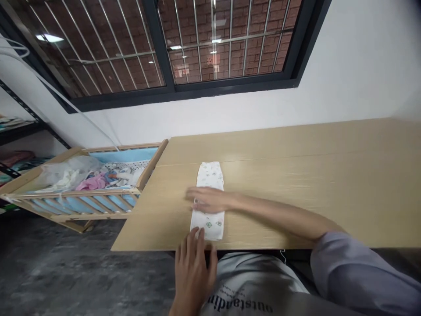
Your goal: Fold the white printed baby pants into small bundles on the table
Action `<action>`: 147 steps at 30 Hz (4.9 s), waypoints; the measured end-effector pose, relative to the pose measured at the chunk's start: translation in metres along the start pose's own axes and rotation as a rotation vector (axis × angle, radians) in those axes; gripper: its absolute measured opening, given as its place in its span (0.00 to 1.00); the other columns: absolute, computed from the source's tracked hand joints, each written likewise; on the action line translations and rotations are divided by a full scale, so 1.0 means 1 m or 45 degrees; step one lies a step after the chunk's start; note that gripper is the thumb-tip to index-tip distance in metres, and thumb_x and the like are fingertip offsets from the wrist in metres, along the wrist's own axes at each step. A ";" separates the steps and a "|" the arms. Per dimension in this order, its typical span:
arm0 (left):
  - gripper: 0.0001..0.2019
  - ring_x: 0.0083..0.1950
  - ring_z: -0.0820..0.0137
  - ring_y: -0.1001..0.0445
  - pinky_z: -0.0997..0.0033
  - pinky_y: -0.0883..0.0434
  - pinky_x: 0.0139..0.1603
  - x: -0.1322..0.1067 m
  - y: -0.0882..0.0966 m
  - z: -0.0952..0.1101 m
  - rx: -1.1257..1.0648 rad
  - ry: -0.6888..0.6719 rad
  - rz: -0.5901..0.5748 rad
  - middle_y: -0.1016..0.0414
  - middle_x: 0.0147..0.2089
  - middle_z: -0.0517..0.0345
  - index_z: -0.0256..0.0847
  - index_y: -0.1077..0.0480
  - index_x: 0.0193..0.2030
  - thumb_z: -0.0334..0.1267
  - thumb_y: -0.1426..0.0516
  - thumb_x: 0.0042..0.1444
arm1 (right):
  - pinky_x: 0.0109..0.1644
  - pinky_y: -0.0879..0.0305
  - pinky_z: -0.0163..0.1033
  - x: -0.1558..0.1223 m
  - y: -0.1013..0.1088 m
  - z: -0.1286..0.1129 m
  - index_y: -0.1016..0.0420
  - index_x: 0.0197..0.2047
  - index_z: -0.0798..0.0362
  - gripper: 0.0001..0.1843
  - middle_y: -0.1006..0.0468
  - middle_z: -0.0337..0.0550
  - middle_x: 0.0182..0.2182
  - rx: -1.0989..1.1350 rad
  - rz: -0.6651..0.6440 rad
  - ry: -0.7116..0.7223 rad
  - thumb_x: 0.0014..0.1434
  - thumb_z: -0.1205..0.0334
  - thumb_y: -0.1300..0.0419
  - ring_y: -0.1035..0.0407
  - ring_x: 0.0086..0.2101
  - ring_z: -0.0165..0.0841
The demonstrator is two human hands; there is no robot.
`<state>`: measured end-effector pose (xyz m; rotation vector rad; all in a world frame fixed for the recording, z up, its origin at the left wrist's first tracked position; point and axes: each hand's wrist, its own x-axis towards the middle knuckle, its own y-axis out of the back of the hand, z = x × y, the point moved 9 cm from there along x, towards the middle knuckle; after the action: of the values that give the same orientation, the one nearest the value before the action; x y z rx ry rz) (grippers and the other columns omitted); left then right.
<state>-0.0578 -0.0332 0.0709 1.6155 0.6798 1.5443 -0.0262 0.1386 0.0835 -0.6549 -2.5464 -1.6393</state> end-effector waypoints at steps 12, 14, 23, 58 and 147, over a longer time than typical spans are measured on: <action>0.31 0.70 0.49 0.38 0.50 0.38 0.63 -0.025 -0.019 0.018 0.179 -0.141 -0.018 0.36 0.70 0.37 0.35 0.42 0.72 0.43 0.44 0.64 | 0.75 0.66 0.51 -0.023 -0.050 0.031 0.57 0.77 0.54 0.39 0.60 0.51 0.74 -0.030 -0.255 -0.019 0.72 0.42 0.55 0.65 0.73 0.41; 0.32 0.71 0.49 0.39 0.50 0.37 0.64 -0.025 -0.021 0.018 0.170 -0.116 -0.031 0.37 0.71 0.37 0.36 0.44 0.73 0.42 0.44 0.65 | 0.75 0.67 0.51 -0.011 -0.041 0.065 0.56 0.77 0.53 0.40 0.60 0.49 0.74 -0.069 -0.235 -0.096 0.71 0.40 0.55 0.64 0.73 0.41; 0.34 0.71 0.47 0.38 0.48 0.33 0.62 -0.027 -0.026 0.016 0.164 -0.128 -0.043 0.38 0.71 0.36 0.36 0.46 0.74 0.42 0.42 0.64 | 0.76 0.66 0.50 0.020 0.009 0.191 0.52 0.76 0.52 0.38 0.57 0.45 0.74 -0.214 -0.144 -0.413 0.70 0.41 0.58 0.63 0.73 0.41; 0.25 0.49 0.66 0.26 0.65 0.27 0.52 0.008 0.040 0.018 -0.537 -0.677 -0.102 0.23 0.50 0.46 0.34 0.39 0.67 0.22 0.45 0.64 | 0.53 0.27 0.48 -0.166 0.031 -0.101 0.26 0.55 0.44 0.16 0.22 0.48 0.47 0.043 0.258 -0.359 0.69 0.65 0.49 0.27 0.48 0.40; 0.08 0.51 0.65 0.27 0.60 0.40 0.56 0.093 -0.041 -0.011 -0.481 -0.188 -0.501 0.22 0.45 0.58 0.44 0.32 0.44 0.36 0.51 0.69 | 0.47 0.38 0.42 -0.137 0.055 0.001 0.28 0.33 0.53 0.07 0.22 0.47 0.35 -0.077 0.280 -0.571 0.58 0.69 0.47 0.30 0.40 0.38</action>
<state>-0.0522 0.0670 0.0891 1.2127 0.5461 1.1699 0.1193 0.1145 0.0944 -1.3940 -2.5767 -1.6497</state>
